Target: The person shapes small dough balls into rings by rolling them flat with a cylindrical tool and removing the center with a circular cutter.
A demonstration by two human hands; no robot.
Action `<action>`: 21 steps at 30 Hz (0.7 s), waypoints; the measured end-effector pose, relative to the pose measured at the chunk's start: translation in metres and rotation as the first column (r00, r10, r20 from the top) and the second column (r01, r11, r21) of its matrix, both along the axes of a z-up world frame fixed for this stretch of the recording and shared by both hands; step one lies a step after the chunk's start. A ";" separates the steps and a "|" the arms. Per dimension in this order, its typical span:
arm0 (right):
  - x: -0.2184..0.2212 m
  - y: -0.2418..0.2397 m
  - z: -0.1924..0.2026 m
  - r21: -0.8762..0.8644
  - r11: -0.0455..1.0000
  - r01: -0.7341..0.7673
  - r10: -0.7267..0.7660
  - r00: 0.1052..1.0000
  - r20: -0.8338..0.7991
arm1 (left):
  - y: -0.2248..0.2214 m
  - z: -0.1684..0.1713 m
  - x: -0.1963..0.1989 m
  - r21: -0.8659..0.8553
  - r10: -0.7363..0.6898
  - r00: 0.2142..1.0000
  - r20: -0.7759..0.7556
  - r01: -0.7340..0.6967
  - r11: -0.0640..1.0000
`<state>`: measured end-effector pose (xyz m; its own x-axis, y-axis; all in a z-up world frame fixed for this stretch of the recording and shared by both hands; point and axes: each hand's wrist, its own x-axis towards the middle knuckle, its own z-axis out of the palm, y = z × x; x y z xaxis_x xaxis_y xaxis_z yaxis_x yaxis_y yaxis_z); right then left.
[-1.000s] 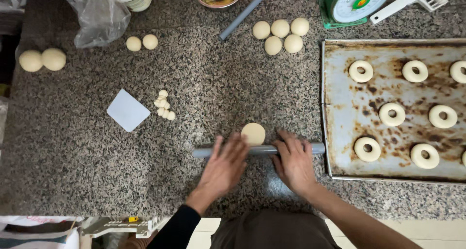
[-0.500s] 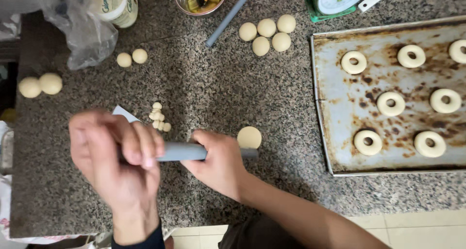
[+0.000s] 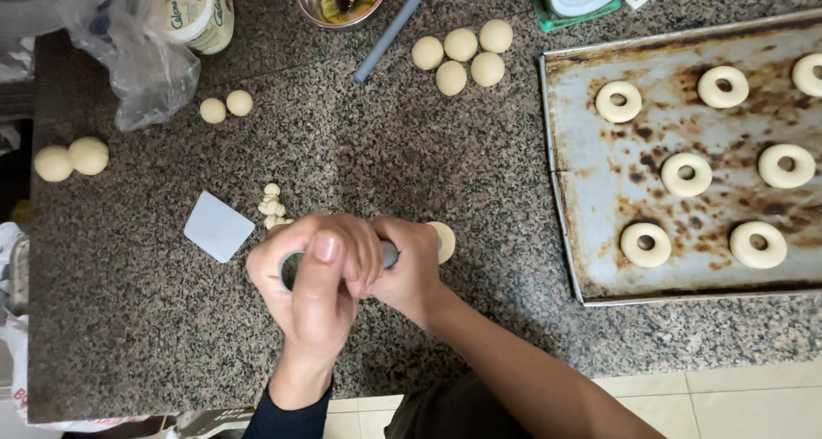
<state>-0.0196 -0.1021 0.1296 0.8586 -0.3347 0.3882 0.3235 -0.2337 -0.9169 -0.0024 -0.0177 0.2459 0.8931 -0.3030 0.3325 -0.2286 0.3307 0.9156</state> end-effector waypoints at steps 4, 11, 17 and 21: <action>0.000 -0.003 -0.003 0.039 0.999 -0.003 0.005 0.999 -0.051 | -0.006 0.002 0.000 -0.019 -0.013 1.000 -0.027 0.012 1.000; 0.000 -0.005 -0.010 0.057 0.998 -0.011 0.011 1.000 -0.010 | -0.010 0.002 0.001 -0.001 -0.013 0.999 -0.038 0.013 1.000; 0.003 -0.005 -0.013 0.059 0.998 -0.001 0.002 1.000 -0.014 | -0.012 -0.001 0.004 0.022 -0.014 1.000 -0.025 0.014 1.000; 0.002 -0.007 -0.016 0.065 0.998 0.000 0.003 0.999 -0.051 | -0.014 -0.009 0.007 0.052 -0.021 1.000 0.011 0.020 0.998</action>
